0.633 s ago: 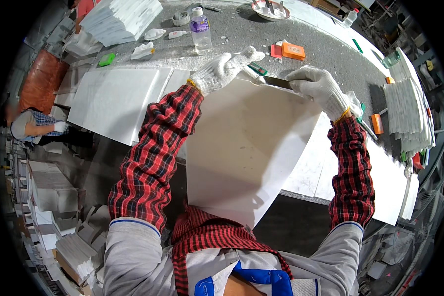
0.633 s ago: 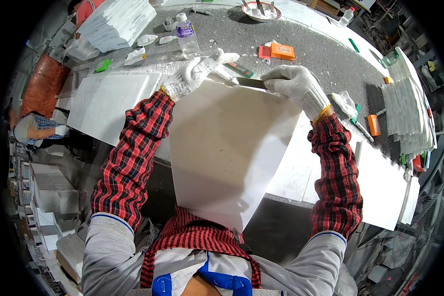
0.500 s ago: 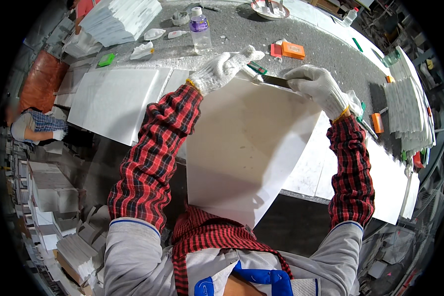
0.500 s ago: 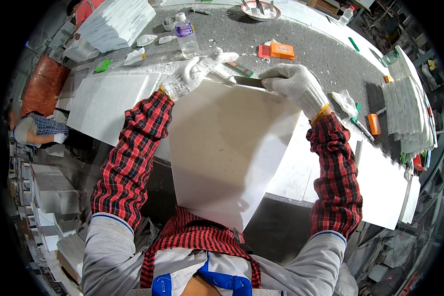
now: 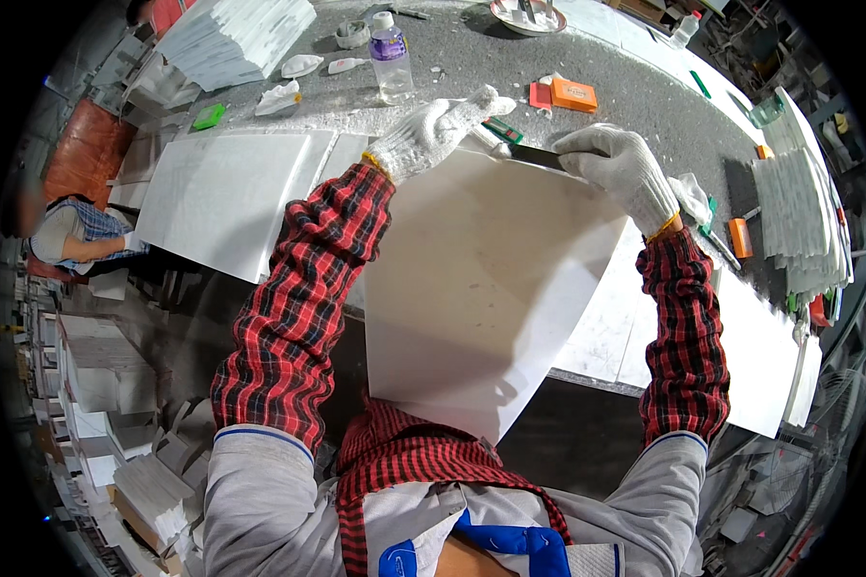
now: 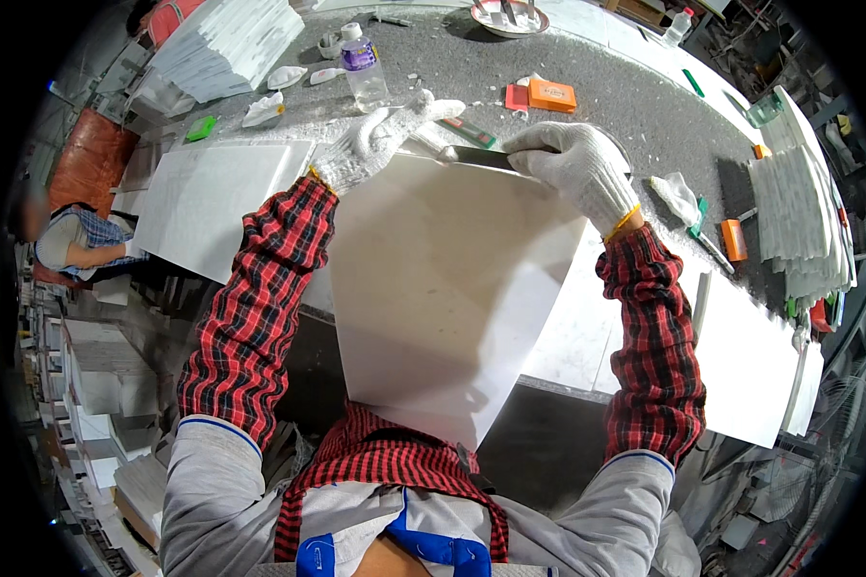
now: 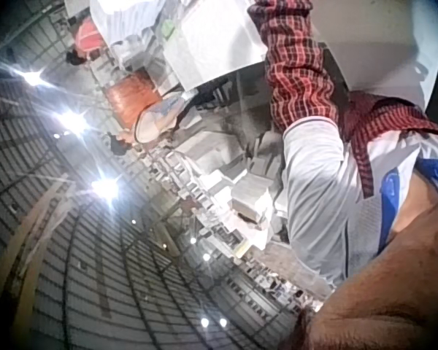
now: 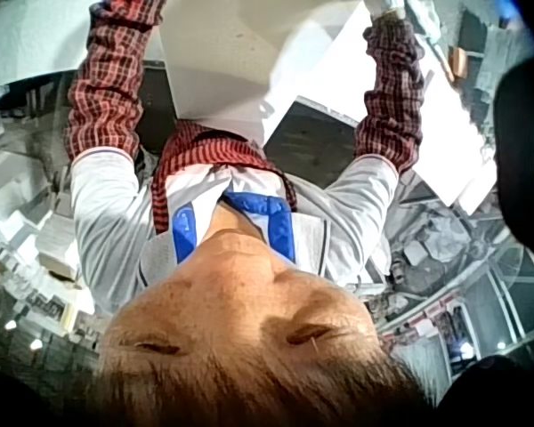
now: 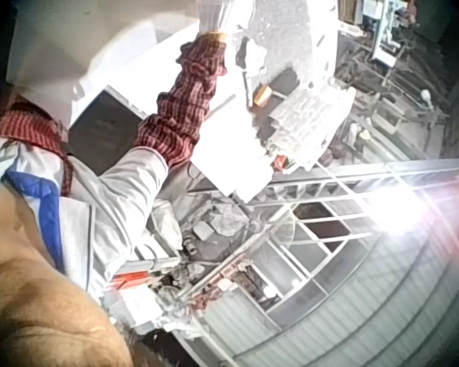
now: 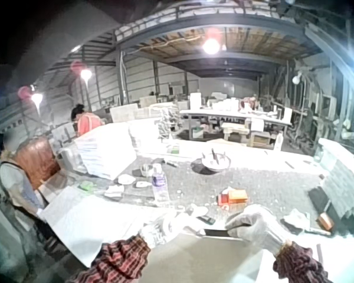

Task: The person uses a utility knife to score and cut a large white rectangular panel on a workbench. They repeatedly score the edges and corners, then snap off small sections to shape the panel. The person handles the panel with gloved hands and uses a straightedge for guidance.

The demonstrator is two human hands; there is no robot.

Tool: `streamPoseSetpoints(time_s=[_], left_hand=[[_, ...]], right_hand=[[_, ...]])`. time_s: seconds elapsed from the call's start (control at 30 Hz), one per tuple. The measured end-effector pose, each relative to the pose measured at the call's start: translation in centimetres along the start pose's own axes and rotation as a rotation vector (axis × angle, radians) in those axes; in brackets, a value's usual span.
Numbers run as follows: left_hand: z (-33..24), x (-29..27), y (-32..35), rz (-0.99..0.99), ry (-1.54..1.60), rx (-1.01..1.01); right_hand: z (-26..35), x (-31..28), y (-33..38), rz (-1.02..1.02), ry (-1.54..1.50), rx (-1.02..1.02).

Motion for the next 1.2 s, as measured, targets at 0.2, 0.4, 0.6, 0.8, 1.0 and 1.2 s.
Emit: streamPoseSetpoints(time_s=[0.2, 0.4, 0.6, 0.8, 1.0, 1.2], left_hand=[[4.1, 0.2, -1.3, 0.184, -0.014, -0.006], [3.3, 1.0, -0.5, -0.391, -0.407, 0.523], [4.3, 0.7, -0.4, -0.460, -0.688, 0.541], [5.2, 0.6, -0.1, -0.578, -1.204, 0.503], [2.3, -0.4, 1.6, -0.274, -0.688, 0.266], [2.8, -0.2, 1.1, -0.202, -0.321, 0.064]], right_hand=[[0.2, 0.2, -0.1, -0.004, -0.014, -0.035], [-0.2, 0.2, 0.0, -0.017, -0.089, -0.026], [0.8, 0.4, 0.1, -0.025, -0.112, -0.027], [0.8, 0.4, 0.1, -0.028, -0.131, -0.059], [0.8, 0.4, 0.3, -0.048, -0.116, -0.049], [1.2, 0.4, 0.3, -0.054, -0.110, -0.078]])
Point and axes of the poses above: each hand's wrist, its own y-axis away from the middle knuckle, its own x-axis out of the palm, z = x × y, the point moved 1 cm from there along -y, towards the middle knuckle, and after that the axes turned 14 degrees about -x, right-handed, at the moved point
